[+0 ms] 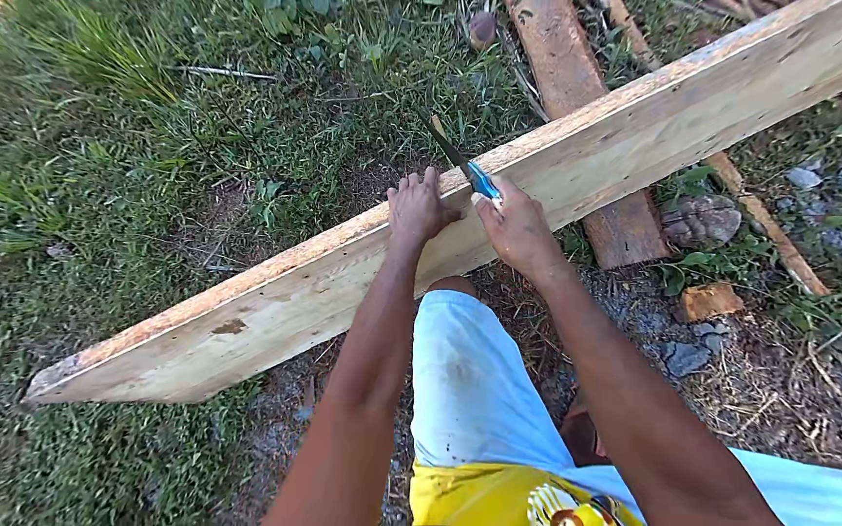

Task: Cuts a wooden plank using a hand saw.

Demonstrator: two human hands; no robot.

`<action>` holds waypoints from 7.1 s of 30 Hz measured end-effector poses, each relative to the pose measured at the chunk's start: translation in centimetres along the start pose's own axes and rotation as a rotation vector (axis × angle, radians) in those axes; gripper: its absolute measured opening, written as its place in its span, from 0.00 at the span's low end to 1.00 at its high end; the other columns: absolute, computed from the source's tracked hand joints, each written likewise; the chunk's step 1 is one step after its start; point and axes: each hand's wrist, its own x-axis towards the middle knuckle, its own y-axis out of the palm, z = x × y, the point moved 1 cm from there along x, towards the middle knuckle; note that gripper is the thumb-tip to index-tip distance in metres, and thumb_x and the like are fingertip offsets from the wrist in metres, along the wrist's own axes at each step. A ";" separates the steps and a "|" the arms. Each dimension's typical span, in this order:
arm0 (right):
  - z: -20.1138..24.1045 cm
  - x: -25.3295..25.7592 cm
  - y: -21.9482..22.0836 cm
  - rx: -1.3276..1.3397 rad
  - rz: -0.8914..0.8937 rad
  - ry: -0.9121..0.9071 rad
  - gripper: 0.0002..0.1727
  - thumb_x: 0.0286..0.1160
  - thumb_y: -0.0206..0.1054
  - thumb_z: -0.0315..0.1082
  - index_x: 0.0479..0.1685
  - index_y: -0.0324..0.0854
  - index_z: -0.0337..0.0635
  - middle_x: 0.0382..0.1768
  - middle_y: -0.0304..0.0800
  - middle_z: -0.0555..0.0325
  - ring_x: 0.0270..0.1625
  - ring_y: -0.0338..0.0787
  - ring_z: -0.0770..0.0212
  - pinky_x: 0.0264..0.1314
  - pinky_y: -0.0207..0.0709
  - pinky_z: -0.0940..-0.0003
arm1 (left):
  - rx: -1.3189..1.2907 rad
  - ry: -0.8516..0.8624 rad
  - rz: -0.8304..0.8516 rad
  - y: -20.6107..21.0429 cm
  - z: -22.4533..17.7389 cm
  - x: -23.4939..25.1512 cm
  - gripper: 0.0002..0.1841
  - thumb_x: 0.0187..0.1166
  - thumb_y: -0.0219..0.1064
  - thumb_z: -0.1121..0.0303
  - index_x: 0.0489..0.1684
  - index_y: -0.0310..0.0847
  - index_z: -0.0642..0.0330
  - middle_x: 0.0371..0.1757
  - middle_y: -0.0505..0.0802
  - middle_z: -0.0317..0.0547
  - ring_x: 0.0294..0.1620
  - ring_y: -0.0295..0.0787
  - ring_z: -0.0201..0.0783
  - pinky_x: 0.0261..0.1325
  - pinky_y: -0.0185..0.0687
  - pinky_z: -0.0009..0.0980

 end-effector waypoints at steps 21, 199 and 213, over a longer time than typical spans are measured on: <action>-3.1 -7.9 -1.1 -0.112 -0.070 0.034 0.21 0.93 0.52 0.50 0.73 0.75 0.50 0.24 0.83 0.52 0.23 0.85 0.51 0.27 0.81 0.47 | 0.002 0.020 -0.024 -0.1 -0.6 -1.8 0.47 0.54 0.79 0.31 0.75 0.76 0.48 0.62 0.88 0.56 0.67 0.82 0.58 0.62 0.76 0.61; -7.6 -2.9 4.2 -0.010 -0.096 0.025 0.21 0.91 0.56 0.46 0.77 0.77 0.54 0.30 0.89 0.50 0.27 0.89 0.51 0.30 0.82 0.48 | -0.044 -0.043 0.180 -0.9 2.0 4.4 0.49 0.50 0.79 0.28 0.74 0.72 0.46 0.62 0.90 0.55 0.66 0.86 0.60 0.62 0.75 0.71; -10.2 -0.2 8.3 -0.004 -0.205 -0.073 0.23 0.90 0.57 0.43 0.78 0.77 0.43 0.35 0.93 0.46 0.32 0.93 0.49 0.38 0.86 0.48 | -0.041 -0.070 0.215 -0.9 3.1 5.6 0.50 0.52 0.79 0.29 0.76 0.71 0.47 0.61 0.91 0.56 0.67 0.86 0.60 0.64 0.73 0.72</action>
